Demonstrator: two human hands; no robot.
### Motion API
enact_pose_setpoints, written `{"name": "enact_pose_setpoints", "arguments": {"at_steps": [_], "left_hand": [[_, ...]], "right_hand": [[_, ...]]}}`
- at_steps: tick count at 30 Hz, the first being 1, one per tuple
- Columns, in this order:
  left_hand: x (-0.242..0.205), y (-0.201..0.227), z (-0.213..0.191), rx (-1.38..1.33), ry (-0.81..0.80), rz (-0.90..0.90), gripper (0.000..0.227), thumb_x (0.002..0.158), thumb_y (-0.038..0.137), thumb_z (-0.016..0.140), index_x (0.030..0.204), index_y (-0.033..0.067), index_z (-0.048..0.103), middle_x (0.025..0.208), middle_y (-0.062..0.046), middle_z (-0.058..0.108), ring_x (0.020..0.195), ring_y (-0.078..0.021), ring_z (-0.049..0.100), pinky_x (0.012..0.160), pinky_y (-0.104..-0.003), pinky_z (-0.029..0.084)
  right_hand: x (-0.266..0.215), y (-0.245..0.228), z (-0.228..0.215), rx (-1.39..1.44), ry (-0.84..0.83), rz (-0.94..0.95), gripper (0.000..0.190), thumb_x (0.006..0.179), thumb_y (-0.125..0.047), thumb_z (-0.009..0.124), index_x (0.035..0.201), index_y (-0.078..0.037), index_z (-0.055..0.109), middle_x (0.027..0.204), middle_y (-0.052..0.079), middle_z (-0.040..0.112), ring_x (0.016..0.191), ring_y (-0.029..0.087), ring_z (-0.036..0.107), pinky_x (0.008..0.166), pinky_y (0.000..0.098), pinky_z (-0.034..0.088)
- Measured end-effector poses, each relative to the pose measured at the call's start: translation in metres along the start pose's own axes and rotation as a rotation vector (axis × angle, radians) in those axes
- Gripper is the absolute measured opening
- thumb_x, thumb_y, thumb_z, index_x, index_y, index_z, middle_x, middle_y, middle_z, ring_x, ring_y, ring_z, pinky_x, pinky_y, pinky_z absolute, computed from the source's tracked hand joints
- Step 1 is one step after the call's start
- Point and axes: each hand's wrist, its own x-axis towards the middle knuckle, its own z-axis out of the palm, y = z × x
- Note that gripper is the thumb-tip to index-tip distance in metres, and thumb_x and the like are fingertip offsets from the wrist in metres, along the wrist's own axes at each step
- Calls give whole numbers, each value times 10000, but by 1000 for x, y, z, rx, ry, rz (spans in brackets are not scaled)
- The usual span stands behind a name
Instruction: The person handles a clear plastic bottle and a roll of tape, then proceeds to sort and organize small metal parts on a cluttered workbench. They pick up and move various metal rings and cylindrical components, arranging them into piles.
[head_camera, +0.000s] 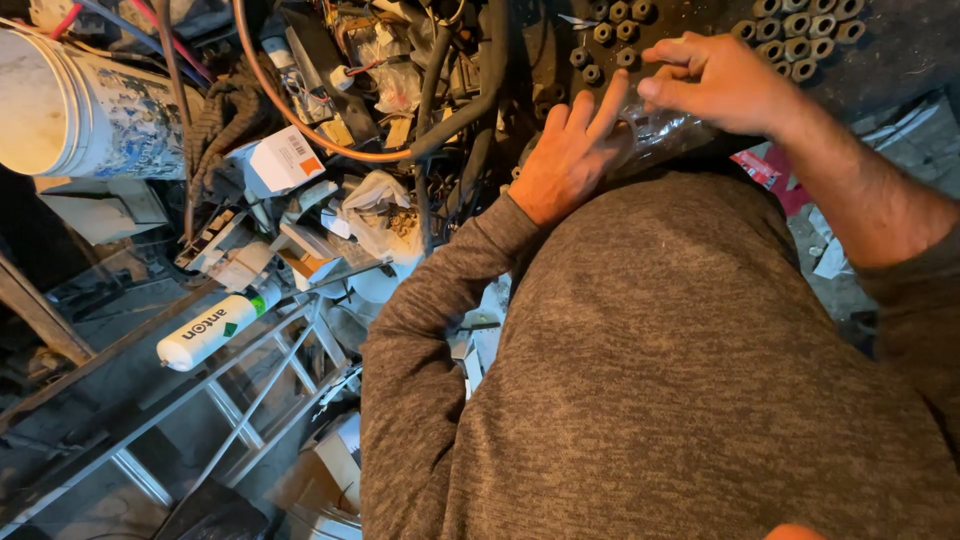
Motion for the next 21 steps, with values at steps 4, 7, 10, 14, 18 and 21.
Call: {"name": "enact_pose_setpoints", "arguments": {"at_steps": [4,7,10,14,18,21], "left_hand": [[-4,-2,6,-55,18,8,318,969,216,595,1230,73,705,1591,-207,345,1169,-305,505,848,-389,418],[-4,1,10,-3,-29,-7,318,978,219,596,1224,46,702,1591,-214,358,1179,-322,503,864,-401,425],[-6,0,16,-35,-4,-12,303,992,204,590,1233,56,700,1593,-208,358,1208,-325,500,876,-396,424],[-5,3,14,9,4,-7,314,985,202,587,1241,64,704,1569,-208,371,1210,-338,491,871,-400,422],[-7,2,17,15,14,-1,336,969,208,590,1260,71,687,1563,-201,373,1216,-337,485,874,-399,429],[-8,1,18,35,9,-10,305,988,209,598,1253,74,666,1566,-204,374,1226,-335,483,871,-396,432]], "right_hand": [[-20,-38,9,-470,185,4,725,934,-440,813,1418,58,607,1082,156,714,1024,246,666,929,393,539],[-31,-53,15,-661,257,57,525,920,-427,814,1055,62,679,964,171,736,1067,332,629,920,457,522],[-36,-28,16,-676,272,18,619,965,-388,775,1261,125,595,871,150,760,1112,339,626,1174,537,383],[-38,-20,20,-544,316,-17,535,1052,-375,699,1325,75,603,1093,125,754,1240,374,588,1027,492,467],[-32,-28,21,-457,230,-102,360,1028,-249,657,1297,-14,700,1390,202,641,1285,351,568,1070,475,452],[-21,-3,16,-272,108,-197,538,1011,-145,707,1421,125,486,1321,202,685,1304,298,584,1080,444,449]]}}
